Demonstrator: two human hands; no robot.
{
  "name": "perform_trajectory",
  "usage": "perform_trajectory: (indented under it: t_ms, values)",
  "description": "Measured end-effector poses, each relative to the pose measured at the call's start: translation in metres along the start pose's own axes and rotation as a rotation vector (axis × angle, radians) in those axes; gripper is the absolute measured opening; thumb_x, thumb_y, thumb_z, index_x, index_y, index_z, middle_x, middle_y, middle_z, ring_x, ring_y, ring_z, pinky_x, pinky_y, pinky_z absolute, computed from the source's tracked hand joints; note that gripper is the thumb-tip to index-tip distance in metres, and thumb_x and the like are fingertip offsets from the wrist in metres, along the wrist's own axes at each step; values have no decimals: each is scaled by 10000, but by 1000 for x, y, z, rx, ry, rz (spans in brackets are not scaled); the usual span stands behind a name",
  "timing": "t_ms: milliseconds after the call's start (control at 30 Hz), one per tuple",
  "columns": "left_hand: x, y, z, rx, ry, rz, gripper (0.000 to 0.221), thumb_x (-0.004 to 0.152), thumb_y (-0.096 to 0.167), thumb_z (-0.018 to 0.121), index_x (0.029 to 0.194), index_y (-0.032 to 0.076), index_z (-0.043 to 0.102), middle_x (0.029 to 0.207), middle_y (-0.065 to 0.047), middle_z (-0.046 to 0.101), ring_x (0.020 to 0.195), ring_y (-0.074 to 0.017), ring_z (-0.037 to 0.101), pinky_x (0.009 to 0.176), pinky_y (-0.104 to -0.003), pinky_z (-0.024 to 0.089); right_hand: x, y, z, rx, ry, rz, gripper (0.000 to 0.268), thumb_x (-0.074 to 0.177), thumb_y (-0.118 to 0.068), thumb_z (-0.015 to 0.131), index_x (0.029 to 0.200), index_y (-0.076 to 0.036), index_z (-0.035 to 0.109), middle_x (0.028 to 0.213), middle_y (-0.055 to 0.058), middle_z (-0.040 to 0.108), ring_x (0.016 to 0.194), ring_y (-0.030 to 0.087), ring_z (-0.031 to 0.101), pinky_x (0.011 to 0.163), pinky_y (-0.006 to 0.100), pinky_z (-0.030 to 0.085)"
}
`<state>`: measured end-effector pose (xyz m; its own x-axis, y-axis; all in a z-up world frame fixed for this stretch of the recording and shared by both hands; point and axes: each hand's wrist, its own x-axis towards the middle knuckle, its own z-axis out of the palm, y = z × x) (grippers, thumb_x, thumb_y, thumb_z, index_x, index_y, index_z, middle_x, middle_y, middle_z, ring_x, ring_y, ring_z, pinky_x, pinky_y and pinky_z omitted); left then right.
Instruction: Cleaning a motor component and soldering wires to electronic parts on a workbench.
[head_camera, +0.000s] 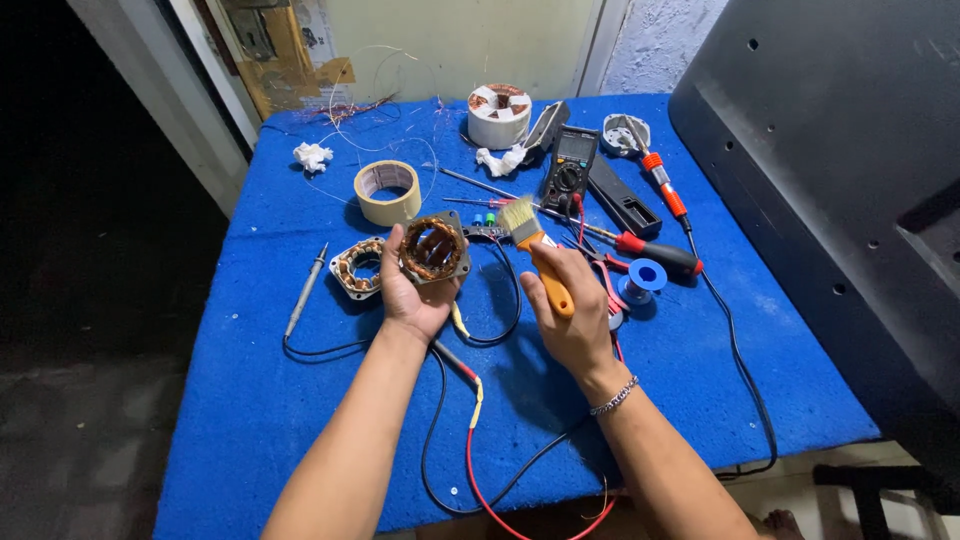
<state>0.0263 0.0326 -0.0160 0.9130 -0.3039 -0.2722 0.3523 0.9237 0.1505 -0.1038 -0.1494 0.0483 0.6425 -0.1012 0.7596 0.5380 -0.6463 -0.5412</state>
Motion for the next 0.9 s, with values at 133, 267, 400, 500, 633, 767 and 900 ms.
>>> perform_trajectory:
  t_ms: [133, 267, 400, 500, 633, 767, 900]
  values:
    - [-22, -4, 17, -1, 39, 38, 504, 774, 391, 857, 1070, 50, 633, 1071, -202, 715, 968, -414, 717, 873, -594, 636, 0, 8, -5, -27, -45, -10, 360, 975, -201, 701, 1321, -107, 676, 1079, 122, 696, 1019, 347, 692, 880, 440, 542]
    - [-17, -4, 14, 21, 51, 61, 513, 760, 409, 863, 1076, 69, 645, 1064, -187, 722, 957, -383, 724, 862, -575, 647, -6, 28, -4, -141, -299, -72, 592, 816, -23, 641, 1404, -86, 614, 1104, 205, 698, 1062, 443, 666, 905, 536, 535]
    - [-16, -4, 13, 80, 57, 76, 529, 758, 432, 862, 1077, 71, 646, 1050, -175, 723, 940, -360, 729, 834, -548, 660, -4, 57, -9, -376, -150, -110, 584, 790, 119, 542, 1332, -54, 674, 1002, 153, 718, 978, 388, 668, 865, 482, 532]
    - [-26, -7, 21, 139, 64, 100, 496, 769, 417, 856, 1056, 66, 654, 1033, -153, 731, 951, -327, 728, 828, -493, 662, -11, 72, -15, -664, -245, 132, 473, 886, -236, 692, 1353, -170, 659, 1129, 81, 690, 1054, 315, 648, 825, 457, 558]
    - [-25, -7, 19, 181, 67, 105, 508, 767, 424, 854, 1069, 64, 661, 1045, -157, 730, 967, -331, 722, 841, -500, 658, -12, 70, -12, -742, -360, 235, 594, 835, -282, 750, 1407, -212, 603, 1201, 80, 650, 1063, 346, 646, 816, 487, 579]
    - [-23, -8, 20, 245, 48, 107, 524, 772, 444, 848, 1086, 69, 659, 1050, -144, 724, 979, -322, 713, 847, -491, 653, -11, 67, -14, -662, -406, 341, 604, 858, -221, 691, 1445, -165, 566, 1134, 133, 659, 1058, 377, 636, 835, 505, 565]
    - [-13, -10, 8, 376, 23, 124, 579, 787, 547, 829, 1119, 115, 633, 1128, -157, 692, 1017, -359, 696, 867, -516, 634, 0, 42, -18, -451, -262, 356, 629, 831, -167, 665, 1452, -156, 562, 1083, 187, 625, 971, 473, 643, 802, 573, 545]
